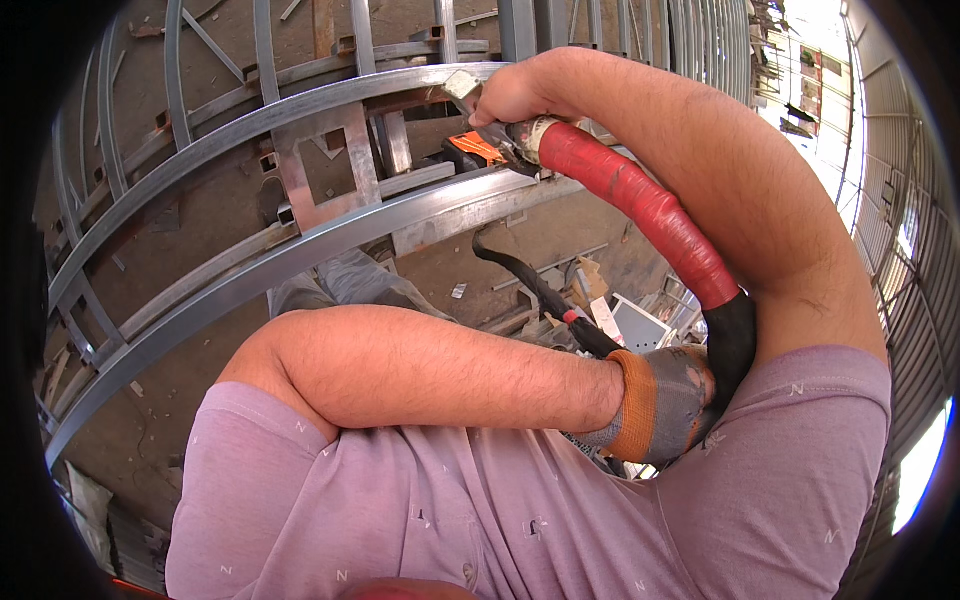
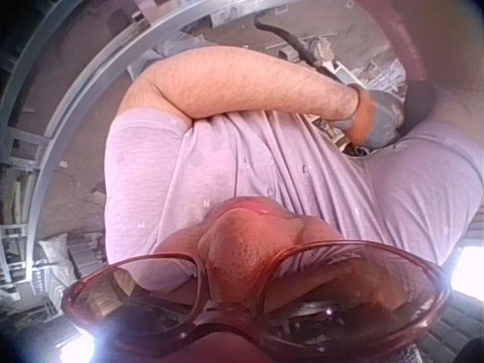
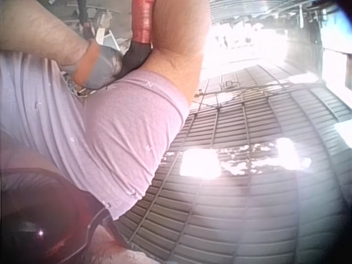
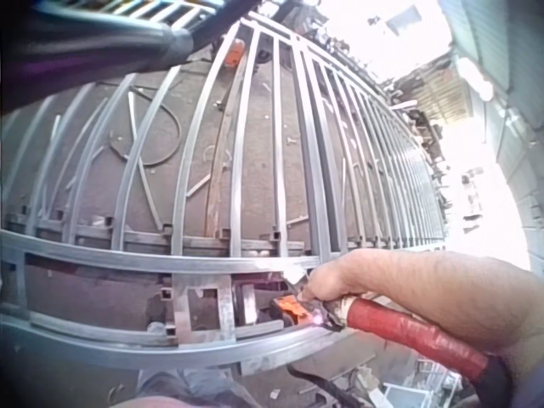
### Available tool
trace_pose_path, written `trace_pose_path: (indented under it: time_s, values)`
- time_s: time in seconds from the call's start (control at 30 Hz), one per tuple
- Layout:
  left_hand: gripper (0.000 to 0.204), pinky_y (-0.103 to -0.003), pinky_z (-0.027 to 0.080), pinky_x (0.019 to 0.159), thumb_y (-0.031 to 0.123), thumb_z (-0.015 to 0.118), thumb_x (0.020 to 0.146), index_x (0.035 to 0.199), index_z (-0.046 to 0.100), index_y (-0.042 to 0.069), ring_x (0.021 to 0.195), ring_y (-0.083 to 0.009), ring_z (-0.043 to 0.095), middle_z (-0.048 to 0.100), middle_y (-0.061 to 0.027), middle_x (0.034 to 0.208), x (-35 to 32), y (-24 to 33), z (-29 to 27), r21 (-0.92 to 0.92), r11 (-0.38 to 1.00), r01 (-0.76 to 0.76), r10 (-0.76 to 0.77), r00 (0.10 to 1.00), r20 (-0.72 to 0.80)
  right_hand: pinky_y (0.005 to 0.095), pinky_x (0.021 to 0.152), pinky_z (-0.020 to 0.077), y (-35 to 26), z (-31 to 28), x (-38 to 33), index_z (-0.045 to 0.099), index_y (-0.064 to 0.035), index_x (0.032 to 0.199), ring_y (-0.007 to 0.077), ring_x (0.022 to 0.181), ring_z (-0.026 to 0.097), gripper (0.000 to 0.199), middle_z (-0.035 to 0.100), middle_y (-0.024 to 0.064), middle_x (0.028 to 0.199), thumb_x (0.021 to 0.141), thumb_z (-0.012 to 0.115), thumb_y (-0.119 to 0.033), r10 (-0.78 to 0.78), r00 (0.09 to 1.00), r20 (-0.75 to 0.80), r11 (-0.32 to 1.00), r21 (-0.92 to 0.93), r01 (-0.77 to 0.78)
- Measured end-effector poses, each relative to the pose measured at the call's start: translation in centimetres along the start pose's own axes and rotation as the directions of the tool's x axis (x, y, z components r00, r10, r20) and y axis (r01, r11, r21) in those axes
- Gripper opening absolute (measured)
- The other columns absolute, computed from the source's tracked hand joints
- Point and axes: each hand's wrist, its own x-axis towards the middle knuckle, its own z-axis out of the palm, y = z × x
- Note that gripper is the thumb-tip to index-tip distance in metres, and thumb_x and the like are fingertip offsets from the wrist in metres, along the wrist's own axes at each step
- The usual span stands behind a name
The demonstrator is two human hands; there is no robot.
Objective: The person welds a metal frame using a handheld welding torch, creating bright sparks at the joints. They reposition the torch and adjust their grip to weld different sections of the frame.
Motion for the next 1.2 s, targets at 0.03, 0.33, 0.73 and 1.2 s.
trace_pose_path:
  time_s: [0.03,0.33,0.73,1.2]
  values:
    - [0.03,-0.037,0.059,0.103,0.028,0.068,0.106,0.129,0.087,0.025,0.119,-0.0196,0.079,0.083,0.0048,0.129,-0.3,0.2,-0.8,0.078,0.996,-0.038,0.036,0.999,0.031,0.0451,0.077,0.0663,-0.1,0.0,-0.2,0.075,-0.0023,0.128,0.0212,0.081,0.078,0.036,0.081,0.0101,0.107,0.113,0.069,-0.035,0.001,1.0,-0.006,1.0,-0.01,-0.001]
    - [0.033,-0.035,0.056,0.109,0.032,0.059,0.114,0.138,0.08,0.024,0.126,-0.0187,0.075,0.078,0.0016,0.137,-2.5,1.4,-4.4,-0.097,0.992,0.077,-0.064,0.989,0.13,0.0446,0.079,0.0673,0.3,0.1,0.1,0.074,-0.0021,0.132,0.0206,0.082,0.078,0.039,0.081,0.0102,0.106,0.114,0.068,-0.036,-0.018,0.999,-0.026,0.997,-0.078,0.016]
    - [0.029,-0.046,0.065,0.091,0.028,0.071,0.097,0.111,0.085,0.008,0.104,-0.0344,0.082,0.083,-0.0179,0.109,-1.9,1.2,-1.7,-0.324,0.946,-0.003,-0.023,0.997,-0.075,0.0442,0.08,0.0671,0.3,0.2,0.0,0.075,-0.0018,0.131,0.0208,0.083,0.079,0.037,0.082,0.0101,0.106,0.115,0.066,-0.034,0.006,1.0,-0.019,0.996,-0.089,-0.008]
    - [0.026,-0.047,0.064,0.088,0.026,0.071,0.095,0.103,0.085,0.005,0.101,-0.0355,0.082,0.083,-0.0196,0.104,-0.4,1.6,1.3,-0.351,0.936,-0.016,-0.047,0.984,-0.17,0.0436,0.081,0.0624,0.2,0.5,-1.5,0.077,-0.0074,0.138,0.0206,0.089,0.074,0.04,0.08,0.0087,0.115,0.115,0.067,-0.038,-0.024,0.999,-0.048,0.987,-0.163,0.016]
